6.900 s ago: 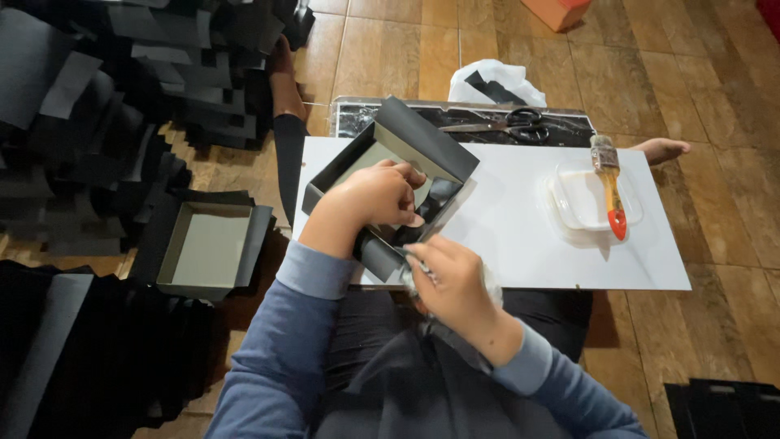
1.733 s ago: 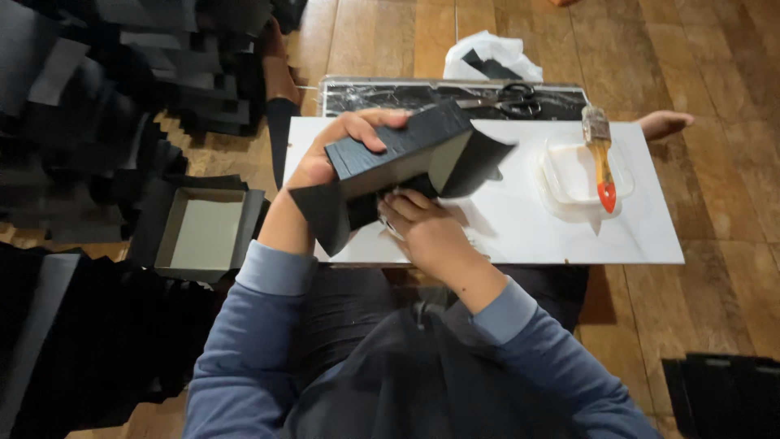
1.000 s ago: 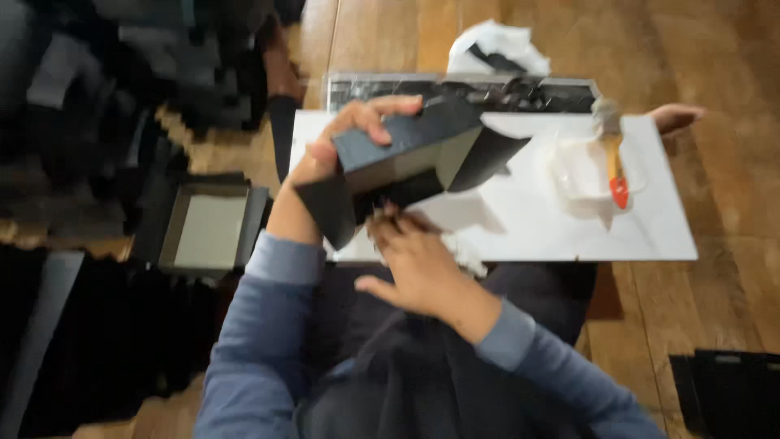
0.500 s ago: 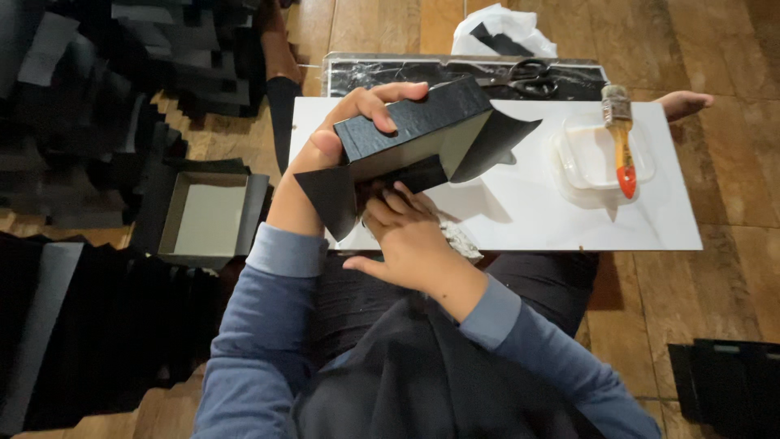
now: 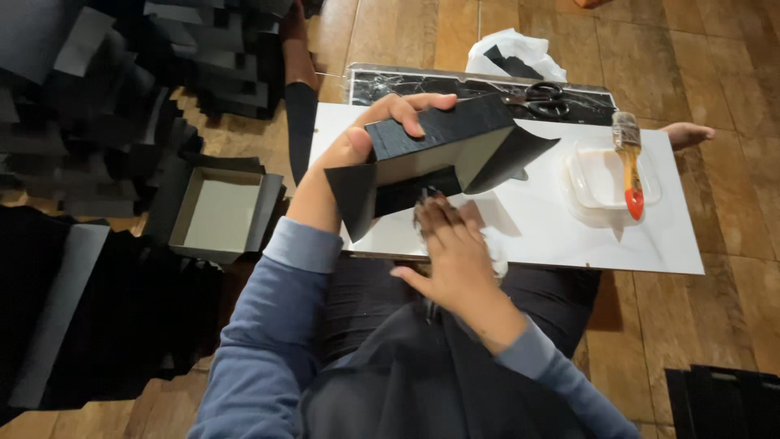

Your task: The person sits on the floor and cleans a small black box. They use a paintbrush to apply a liquid from a container to the box's exterior and interior surfaces. The person then wipes the box with a patterned cloth. This process is repeated on different sides of the box.

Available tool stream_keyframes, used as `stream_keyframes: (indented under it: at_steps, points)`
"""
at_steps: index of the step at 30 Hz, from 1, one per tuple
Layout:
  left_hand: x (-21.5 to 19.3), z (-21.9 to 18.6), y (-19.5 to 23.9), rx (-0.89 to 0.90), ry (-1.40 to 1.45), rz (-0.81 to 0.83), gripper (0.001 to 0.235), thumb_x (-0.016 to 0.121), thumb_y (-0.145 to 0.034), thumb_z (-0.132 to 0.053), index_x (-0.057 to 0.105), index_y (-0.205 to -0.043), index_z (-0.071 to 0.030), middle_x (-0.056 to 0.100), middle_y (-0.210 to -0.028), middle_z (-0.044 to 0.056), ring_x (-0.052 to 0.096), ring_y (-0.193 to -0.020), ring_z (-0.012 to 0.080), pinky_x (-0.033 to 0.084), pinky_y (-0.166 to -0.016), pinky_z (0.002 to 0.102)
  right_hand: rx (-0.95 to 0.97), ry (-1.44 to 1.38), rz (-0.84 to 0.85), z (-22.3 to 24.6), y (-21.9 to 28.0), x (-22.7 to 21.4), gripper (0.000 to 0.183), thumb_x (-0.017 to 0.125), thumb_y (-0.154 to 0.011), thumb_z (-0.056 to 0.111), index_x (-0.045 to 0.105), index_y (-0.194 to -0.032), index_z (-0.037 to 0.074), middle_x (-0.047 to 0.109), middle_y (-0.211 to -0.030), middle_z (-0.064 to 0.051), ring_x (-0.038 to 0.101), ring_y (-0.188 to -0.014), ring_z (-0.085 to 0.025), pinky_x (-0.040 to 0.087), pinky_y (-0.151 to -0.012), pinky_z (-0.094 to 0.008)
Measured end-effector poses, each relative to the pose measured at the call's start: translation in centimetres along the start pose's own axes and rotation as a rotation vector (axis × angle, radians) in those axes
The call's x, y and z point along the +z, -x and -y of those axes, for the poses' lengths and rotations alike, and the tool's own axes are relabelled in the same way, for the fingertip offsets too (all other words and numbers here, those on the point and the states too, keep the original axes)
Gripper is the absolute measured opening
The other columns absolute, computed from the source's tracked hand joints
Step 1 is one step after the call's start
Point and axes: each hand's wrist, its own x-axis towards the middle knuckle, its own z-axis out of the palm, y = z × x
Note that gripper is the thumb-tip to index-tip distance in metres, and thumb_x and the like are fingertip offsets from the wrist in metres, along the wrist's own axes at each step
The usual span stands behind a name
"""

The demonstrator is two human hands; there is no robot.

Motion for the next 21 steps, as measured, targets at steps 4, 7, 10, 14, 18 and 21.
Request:
stream_keyframes:
  at_steps: [4,7,10,14,18,21]
  points:
    - [1.4,-1.5,0.0,-0.095,-0.011,-0.065,0.067,0.047,-0.094,-0.067,0.051,-0.110,-0.002,0.044,-0.143,0.026,0.048,-0.135,0.0343,0.036,-0.114,0.044,0.017,0.037,-0.012,-1.7,-0.9,1.2,0.097,0.054,-0.079,0.074,0.048,-0.139,-0.002,0.052,-0.141,-0.021,0.044,-0.135,-0.035,0.024,-0.115,-0.050]
    - [0.7,0.5,0.2,-0.034,0.037,-0.069,0.070,0.046,-0.093,-0.066,0.048,-0.106,0.002,0.041,-0.140,0.032,0.047,-0.133,0.0408,0.038,-0.112,0.046,0.067,0.025,0.065,-1.9,-1.4,0.4,0.098,0.057,-0.077,0.072,0.048,-0.140,-0.002,0.051,-0.142,-0.022,0.042,-0.138,-0.035,0.025,-0.114,-0.051]
    - [-0.1,1.1,0.1,0.018,0.051,-0.052,0.073,0.044,-0.093,-0.067,0.048,-0.104,0.005,0.040,-0.138,0.037,0.048,-0.131,0.0449,0.040,-0.110,0.047,0.108,0.062,0.074,-0.7,0.2,-0.5,0.100,0.055,-0.078,0.074,0.045,-0.141,-0.003,0.047,-0.145,-0.024,0.039,-0.139,-0.037,0.027,-0.111,-0.051]
    - [1.1,-0.8,0.0,-0.068,0.005,-0.024,0.068,0.043,-0.095,-0.066,0.048,-0.108,0.001,0.040,-0.142,0.031,0.047,-0.134,0.0380,0.038,-0.113,0.042,0.082,0.089,-0.143,-1.6,-0.3,1.6,0.096,0.056,-0.077,0.076,0.057,-0.128,-0.005,0.057,-0.130,-0.025,0.053,-0.125,-0.040,0.035,-0.102,-0.050]
    - [0.3,-0.1,-0.2,-0.013,0.022,0.026,0.072,0.041,-0.095,-0.064,0.045,-0.109,0.006,0.036,-0.141,0.035,0.044,-0.135,0.0430,0.037,-0.113,0.045,0.129,0.169,-0.050,-1.7,-2.0,1.4,0.099,0.056,-0.075,0.077,0.055,-0.128,-0.007,0.057,-0.130,-0.026,0.052,-0.126,-0.039,0.035,-0.102,-0.046]
    - [0.9,-0.9,0.0,-0.062,0.060,0.005,0.070,0.044,-0.095,-0.064,0.046,-0.110,0.004,0.036,-0.143,0.033,0.044,-0.135,0.0407,0.036,-0.114,0.047,0.155,0.068,0.028,-1.2,-1.1,0.8,0.096,0.059,-0.077,0.069,0.052,-0.131,-0.010,0.052,-0.133,-0.029,0.047,-0.127,-0.044,0.031,-0.104,-0.050]
